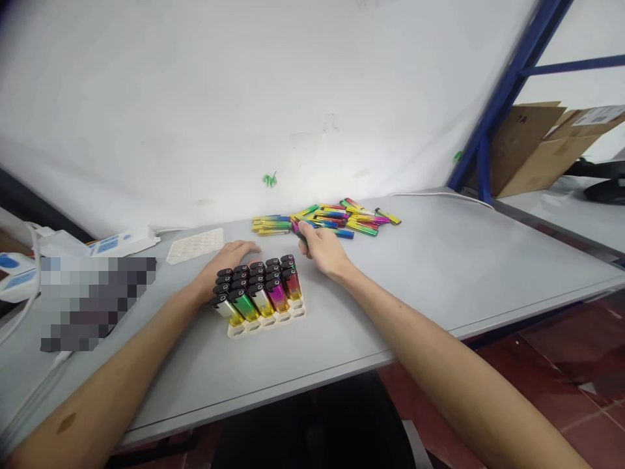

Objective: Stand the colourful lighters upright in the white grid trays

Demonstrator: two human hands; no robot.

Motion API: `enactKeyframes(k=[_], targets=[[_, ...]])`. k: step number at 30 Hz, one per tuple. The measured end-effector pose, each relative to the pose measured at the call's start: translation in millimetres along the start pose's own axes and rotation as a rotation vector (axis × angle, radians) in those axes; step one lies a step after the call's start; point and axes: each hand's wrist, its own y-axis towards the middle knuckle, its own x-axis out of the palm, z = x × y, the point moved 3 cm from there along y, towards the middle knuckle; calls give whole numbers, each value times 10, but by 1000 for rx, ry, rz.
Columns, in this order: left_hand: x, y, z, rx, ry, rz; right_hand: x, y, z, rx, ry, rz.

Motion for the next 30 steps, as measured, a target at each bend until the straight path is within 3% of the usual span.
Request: enactKeyframes(k=[12,21,30], targets=[[8,1,-23,16,-4,6,46,-5,12,134,197,-26],[30,19,-58,16,-7,-4,61,13,58,123,205,-55],[8,19,-17,10,10,-17,12,0,-42,64,296,-259]])
